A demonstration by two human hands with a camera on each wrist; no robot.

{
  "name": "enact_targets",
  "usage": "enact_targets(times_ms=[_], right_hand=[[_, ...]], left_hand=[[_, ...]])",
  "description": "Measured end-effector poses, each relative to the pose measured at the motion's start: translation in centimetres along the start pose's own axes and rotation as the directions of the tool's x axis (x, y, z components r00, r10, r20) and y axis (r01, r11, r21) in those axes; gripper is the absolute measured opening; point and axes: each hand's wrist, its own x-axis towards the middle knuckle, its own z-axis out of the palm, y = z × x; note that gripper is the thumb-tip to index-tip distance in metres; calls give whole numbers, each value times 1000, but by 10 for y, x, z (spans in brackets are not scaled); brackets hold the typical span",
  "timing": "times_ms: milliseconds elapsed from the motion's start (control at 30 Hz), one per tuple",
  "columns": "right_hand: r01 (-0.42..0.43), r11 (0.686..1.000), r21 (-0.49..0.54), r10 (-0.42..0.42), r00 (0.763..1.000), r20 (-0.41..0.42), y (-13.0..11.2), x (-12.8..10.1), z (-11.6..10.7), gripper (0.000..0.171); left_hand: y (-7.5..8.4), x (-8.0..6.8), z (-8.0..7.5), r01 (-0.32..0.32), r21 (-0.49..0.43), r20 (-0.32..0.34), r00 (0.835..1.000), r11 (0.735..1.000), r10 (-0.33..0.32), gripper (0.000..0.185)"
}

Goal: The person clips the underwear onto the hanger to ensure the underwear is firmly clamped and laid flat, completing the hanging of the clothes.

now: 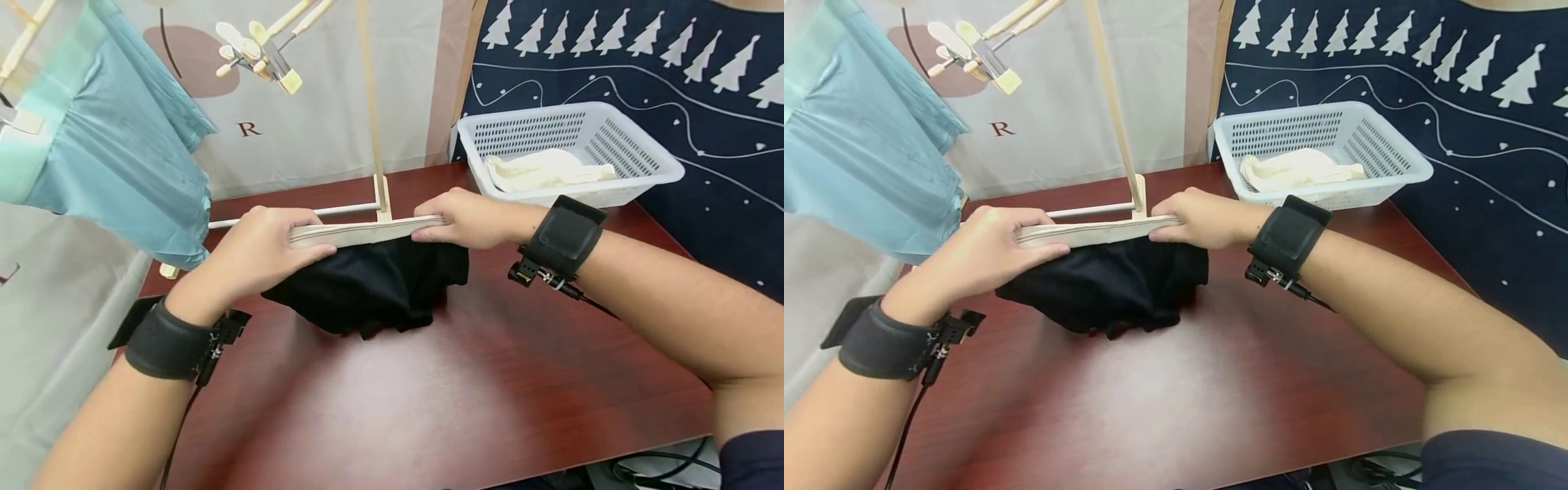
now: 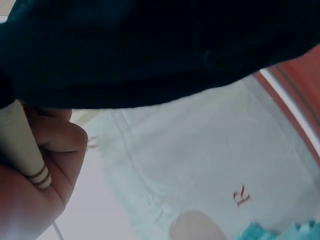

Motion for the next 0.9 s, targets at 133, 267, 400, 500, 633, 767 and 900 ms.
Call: enact_targets(times_ms=[133, 267, 400, 500, 633, 767, 900], right_hand=[[-18, 1000, -25, 16, 998, -57, -2, -8, -16, 12], [-72, 994, -87, 65, 995, -75, -7, -11, -36, 13], [-126, 980, -152, 113, 989, -92, -9, -13, -53, 13], [-184, 965, -189, 163, 980, -118, -8, -12, -62, 14], [-293, 951, -96, 269, 941, -204, -5, -9, -67, 21], [-339, 884, 323, 419, 880, -225, -4, -4, -72, 32], [-225, 728, 647, 477, 845, -243, -4, 2, -76, 37]], left_hand=[[0, 5, -11, -9, 32, 7, 1000, 999, 9, 35], [-5, 9, -18, -19, 56, 9, 1000, 998, 19, 32], [-8, 15, -28, -11, 160, -42, 999, 987, 18, 17], [-14, 24, -32, 44, 204, -103, 994, 978, -24, 13], [-20, 37, -40, 117, 137, -164, 982, 984, -94, 15], [-27, 47, -42, 186, -56, -183, 964, 981, -193, 22], [-34, 51, -43, 255, -237, -138, 946, 937, -292, 27]])
